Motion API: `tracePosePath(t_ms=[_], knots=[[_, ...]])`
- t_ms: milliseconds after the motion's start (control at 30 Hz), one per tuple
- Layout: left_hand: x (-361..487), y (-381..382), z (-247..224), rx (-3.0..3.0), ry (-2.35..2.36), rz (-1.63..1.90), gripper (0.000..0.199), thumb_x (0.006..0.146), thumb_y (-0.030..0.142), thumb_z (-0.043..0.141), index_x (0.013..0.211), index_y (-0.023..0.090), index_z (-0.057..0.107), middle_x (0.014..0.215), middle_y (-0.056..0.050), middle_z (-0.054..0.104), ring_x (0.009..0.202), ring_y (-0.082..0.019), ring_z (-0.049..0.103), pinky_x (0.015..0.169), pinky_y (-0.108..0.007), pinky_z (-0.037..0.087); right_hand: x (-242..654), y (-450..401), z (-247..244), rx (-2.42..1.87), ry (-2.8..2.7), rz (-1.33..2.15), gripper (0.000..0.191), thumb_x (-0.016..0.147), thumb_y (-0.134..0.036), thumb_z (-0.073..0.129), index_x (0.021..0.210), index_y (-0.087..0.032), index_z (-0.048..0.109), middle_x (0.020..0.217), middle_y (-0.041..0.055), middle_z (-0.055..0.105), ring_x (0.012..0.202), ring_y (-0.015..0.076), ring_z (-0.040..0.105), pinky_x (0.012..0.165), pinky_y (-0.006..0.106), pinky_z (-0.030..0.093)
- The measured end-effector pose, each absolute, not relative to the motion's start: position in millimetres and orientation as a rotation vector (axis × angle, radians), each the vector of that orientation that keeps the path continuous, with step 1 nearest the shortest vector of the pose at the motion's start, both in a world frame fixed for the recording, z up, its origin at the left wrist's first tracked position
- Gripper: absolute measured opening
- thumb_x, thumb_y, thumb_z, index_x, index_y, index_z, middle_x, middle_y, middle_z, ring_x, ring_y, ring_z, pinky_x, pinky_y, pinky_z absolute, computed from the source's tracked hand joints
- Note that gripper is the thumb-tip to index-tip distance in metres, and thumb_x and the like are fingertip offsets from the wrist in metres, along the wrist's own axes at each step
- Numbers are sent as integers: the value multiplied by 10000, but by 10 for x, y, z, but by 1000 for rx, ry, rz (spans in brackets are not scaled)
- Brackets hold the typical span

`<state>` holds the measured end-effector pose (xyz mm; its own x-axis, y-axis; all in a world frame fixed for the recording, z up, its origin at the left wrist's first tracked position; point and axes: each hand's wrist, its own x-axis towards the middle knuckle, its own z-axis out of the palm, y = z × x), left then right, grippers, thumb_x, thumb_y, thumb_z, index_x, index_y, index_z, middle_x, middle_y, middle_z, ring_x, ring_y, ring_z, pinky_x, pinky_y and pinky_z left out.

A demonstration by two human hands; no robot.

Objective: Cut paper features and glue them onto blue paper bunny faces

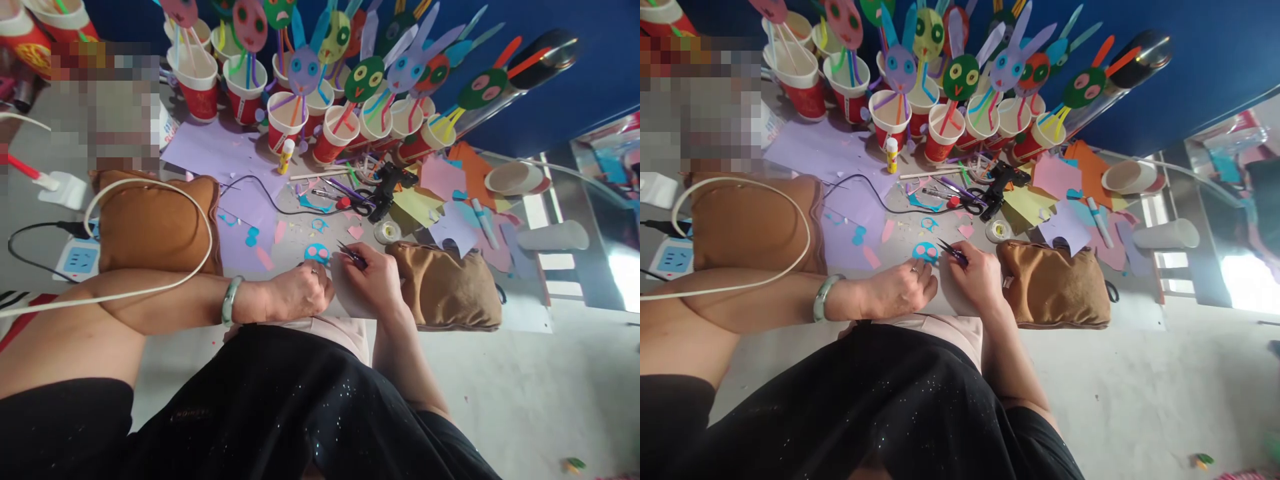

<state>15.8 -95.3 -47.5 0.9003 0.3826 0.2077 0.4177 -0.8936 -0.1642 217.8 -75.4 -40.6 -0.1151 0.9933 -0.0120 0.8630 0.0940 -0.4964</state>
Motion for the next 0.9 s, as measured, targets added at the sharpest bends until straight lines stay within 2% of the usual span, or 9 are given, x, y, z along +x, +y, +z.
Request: tracePosePath(t_ms=[100, 200, 367, 567, 900], knots=[[148, -944, -455, -2862, -629, -245, 243, 905, 24, 458, 957, 62, 693, 878, -193, 748, 806, -274, 720, 716, -381, 499, 2257, -795, -392, -1878, -1983, 523, 265, 863, -360, 577, 950, -185, 756, 822, 81, 778, 714, 222, 700, 676, 309, 485], [128, -936, -449, -2860, -606, -305, 245, 910, 47, 457, 970, 66, 694, 892, -187, 746, 821, -276, 718, 734, -379, 499, 2346, -788, -373, -1956, -1945, 429, 294, 870, -390, 574, 955, -180, 762, 804, 85, 774, 707, 232, 694, 675, 322, 480], [110, -918, -476, -2836, -501, -459, 241, 897, 73, 467, 972, 47, 694, 885, -188, 738, 806, -274, 706, 736, -378, 490, 2414, -649, -343, -2148, -1942, 203, 342, 886, -373, 573, 1095, -199, 779, 904, 110, 797, 834, 293, 718, 742, 369, 489], [100, -893, -476, -2829, -449, -474, 244, 921, 98, 465, 991, 47, 693, 921, -189, 737, 832, -268, 703, 739, -368, 493, 2286, -464, -260, -2270, -2064, 284, 375, 941, -371, 565, 1232, -232, 757, 995, 111, 799, 950, 313, 721, 800, 376, 500], [107, -877, -485, -2858, -432, -510, 182, 919, 80, 484, 910, 86, 665, 839, -155, 715, 725, -233, 659, 683, -356, 460, 2161, -134, -399, -2282, -1988, 312, 414, 929, -382, 599, 1286, -228, 740, 1094, 125, 797, 1024, 333, 717, 871, 408, 519]])
